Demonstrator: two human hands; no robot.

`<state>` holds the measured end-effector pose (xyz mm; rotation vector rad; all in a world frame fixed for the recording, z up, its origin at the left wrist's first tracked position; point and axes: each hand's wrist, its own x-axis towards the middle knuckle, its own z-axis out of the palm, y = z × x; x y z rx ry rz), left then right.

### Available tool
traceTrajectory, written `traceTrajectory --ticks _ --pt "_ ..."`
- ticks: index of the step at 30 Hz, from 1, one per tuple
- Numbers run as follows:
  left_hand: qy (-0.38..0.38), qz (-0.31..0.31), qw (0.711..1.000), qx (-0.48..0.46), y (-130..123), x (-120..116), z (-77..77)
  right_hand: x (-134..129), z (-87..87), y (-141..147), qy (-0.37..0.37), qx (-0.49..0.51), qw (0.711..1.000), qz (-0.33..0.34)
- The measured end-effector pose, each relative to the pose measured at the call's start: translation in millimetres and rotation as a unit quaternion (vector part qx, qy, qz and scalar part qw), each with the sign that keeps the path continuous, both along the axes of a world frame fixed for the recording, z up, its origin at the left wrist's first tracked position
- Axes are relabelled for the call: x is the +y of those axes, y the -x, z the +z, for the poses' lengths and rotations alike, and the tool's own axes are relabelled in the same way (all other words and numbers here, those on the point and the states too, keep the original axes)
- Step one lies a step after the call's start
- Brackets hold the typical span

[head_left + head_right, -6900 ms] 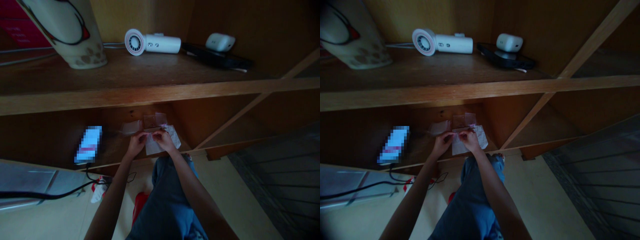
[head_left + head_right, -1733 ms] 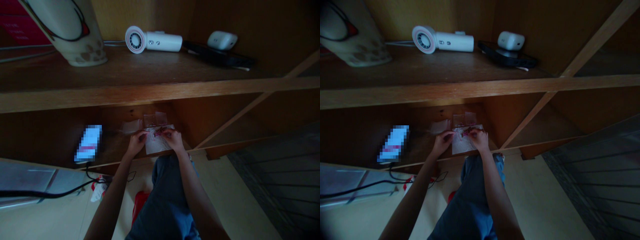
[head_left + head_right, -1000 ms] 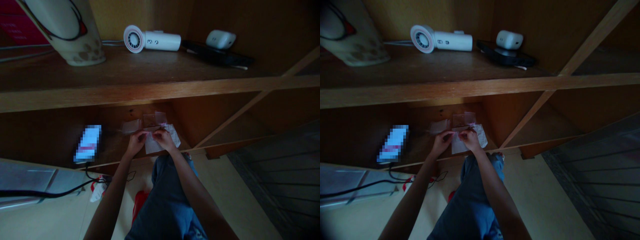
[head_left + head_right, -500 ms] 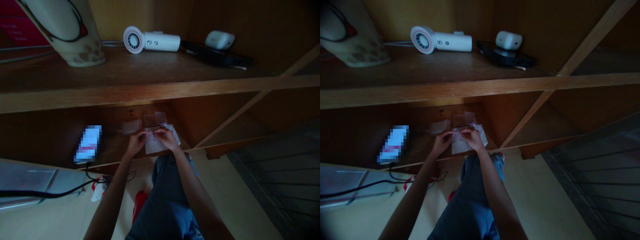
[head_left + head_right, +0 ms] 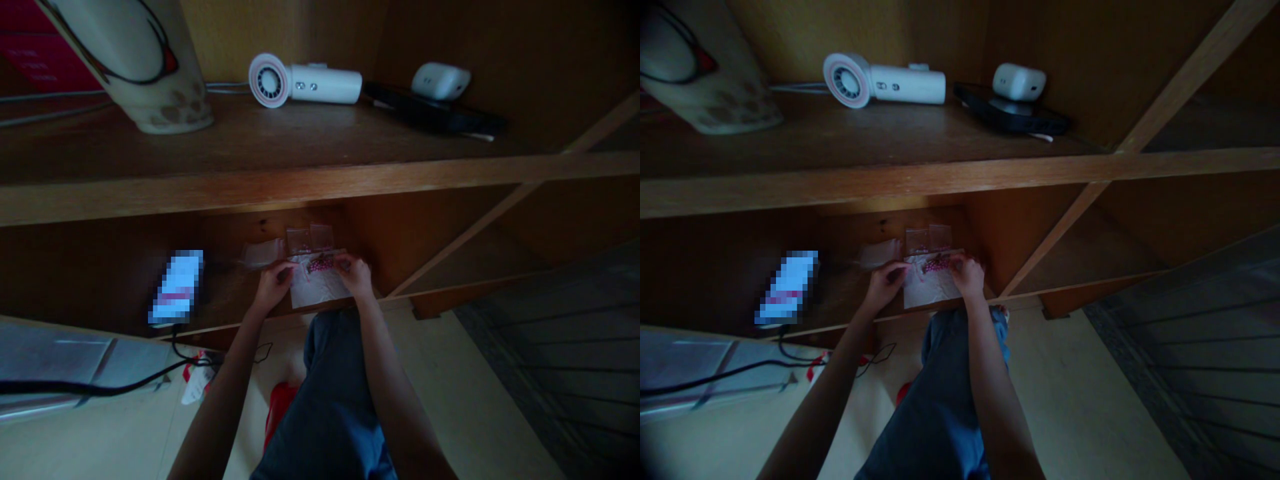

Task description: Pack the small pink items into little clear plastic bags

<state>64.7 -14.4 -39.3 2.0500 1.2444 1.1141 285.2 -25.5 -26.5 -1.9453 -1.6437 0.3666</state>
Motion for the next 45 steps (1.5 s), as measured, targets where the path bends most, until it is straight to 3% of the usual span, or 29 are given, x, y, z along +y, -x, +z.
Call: traceTrajectory --ticks 7,15,21,26,36,45 --pt "0.002 0.001 1.0 -0.004 -0.2 0.3 -1.5 -0.7 4.9 1.6 0.01 -0.042 0.999 -0.026" --pt "0.011 -0.001 1.0 -0.008 -0.5 -0.7 0.9 -1.2 -0.2 2.9 0.037 -0.069 0.997 -0.013" --pt "0.019 0.003 1.0 -0.009 -0.1 -0.3 -0.6 0.4 -1.8 1.6 0.003 -0.028 1.0 -0.014" --pt "0.015 0.007 1.0 -0.011 0.1 1.7 -3.9 2.1 -4.0 10.0 -0.063 0.084 0.993 0.062" --pt "0.017 0.0 1.0 -0.018 0.3 2.1 -2.5 0.4 -2.5 42.2 -0.077 0.101 0.973 0.193" --pt "0.032 0.001 0.999 -0.038 0.2 2.0 -4.2 -1.0 -4.0 43.8 -0.06 0.166 0.957 0.229"
